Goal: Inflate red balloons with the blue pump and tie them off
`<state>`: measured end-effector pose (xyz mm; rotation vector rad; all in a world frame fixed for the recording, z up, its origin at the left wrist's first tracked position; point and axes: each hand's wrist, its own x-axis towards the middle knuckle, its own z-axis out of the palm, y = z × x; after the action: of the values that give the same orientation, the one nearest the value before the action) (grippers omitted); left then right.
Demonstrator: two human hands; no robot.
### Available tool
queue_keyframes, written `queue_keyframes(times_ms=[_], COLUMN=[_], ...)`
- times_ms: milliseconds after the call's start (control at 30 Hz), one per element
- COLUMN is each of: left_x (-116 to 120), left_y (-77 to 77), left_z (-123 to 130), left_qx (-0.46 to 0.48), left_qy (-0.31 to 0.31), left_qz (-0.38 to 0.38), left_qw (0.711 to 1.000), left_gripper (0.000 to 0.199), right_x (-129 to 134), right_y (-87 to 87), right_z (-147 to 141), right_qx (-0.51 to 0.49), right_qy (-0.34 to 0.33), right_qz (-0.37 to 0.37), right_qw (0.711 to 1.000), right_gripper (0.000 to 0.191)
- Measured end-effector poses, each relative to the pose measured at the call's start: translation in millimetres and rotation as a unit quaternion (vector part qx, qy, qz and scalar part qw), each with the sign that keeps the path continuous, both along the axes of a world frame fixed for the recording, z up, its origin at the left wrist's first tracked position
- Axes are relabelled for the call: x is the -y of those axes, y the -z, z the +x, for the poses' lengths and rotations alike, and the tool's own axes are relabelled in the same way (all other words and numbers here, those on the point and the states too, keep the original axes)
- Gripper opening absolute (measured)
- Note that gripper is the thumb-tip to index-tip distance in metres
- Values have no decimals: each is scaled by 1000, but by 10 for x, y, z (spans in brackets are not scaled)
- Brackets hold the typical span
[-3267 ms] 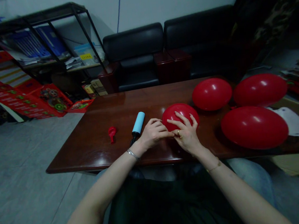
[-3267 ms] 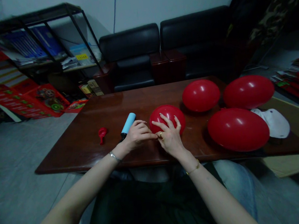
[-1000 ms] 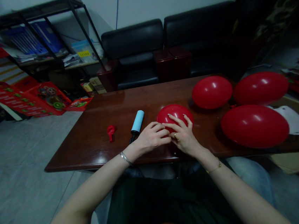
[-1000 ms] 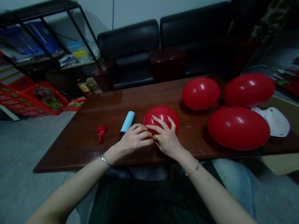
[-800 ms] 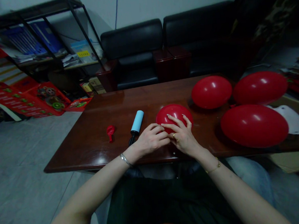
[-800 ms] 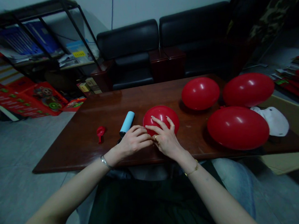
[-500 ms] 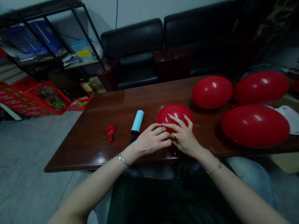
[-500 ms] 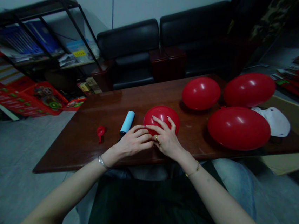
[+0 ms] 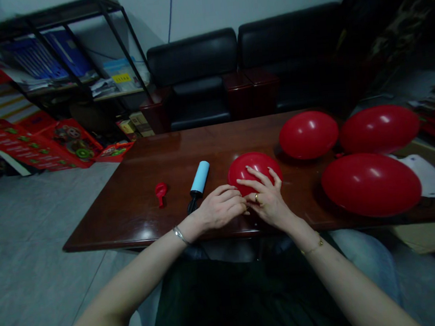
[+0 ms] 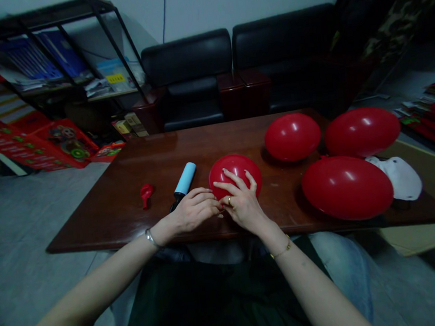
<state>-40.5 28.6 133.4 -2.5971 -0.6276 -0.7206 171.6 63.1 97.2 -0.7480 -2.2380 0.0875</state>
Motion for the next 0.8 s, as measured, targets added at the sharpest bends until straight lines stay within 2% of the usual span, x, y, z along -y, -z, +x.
queue_keyframes(times_ms=[133,400,567,633,700,733,800], left_x=[-6,37,151,198,237,249,248], left_y=[0,176,92,64,95,135,250], left_z=[-11,-144,-144,-125,-62,-7,147], left_qx=[32,-15,-20,33,152,230,409], left_qy=[-18,-110,-140,-123,-91,-75,-82], left_qz=[-48,-139,-210,-266,-347,-387,-432], left_qw=[998,984,968,955,921,890,800], left_gripper=[37,24,19,21,29,33,36], right_x=[10,6,-18,-31,-39,-40,-28], right_y=[14,15,27,42,65,80,108], right_z=[-1,59,60,49,32,22,-1], right_qx=[-19,-71,-90,-95,-104,-112,-132], right_qy=[-6,-6,-7,0,16,28,53], right_qz=[0,-18,-19,-6,9,17,30], right_qw=[1000,997,996,995,994,993,989], right_gripper=[15,20,18,17,17,17,16])
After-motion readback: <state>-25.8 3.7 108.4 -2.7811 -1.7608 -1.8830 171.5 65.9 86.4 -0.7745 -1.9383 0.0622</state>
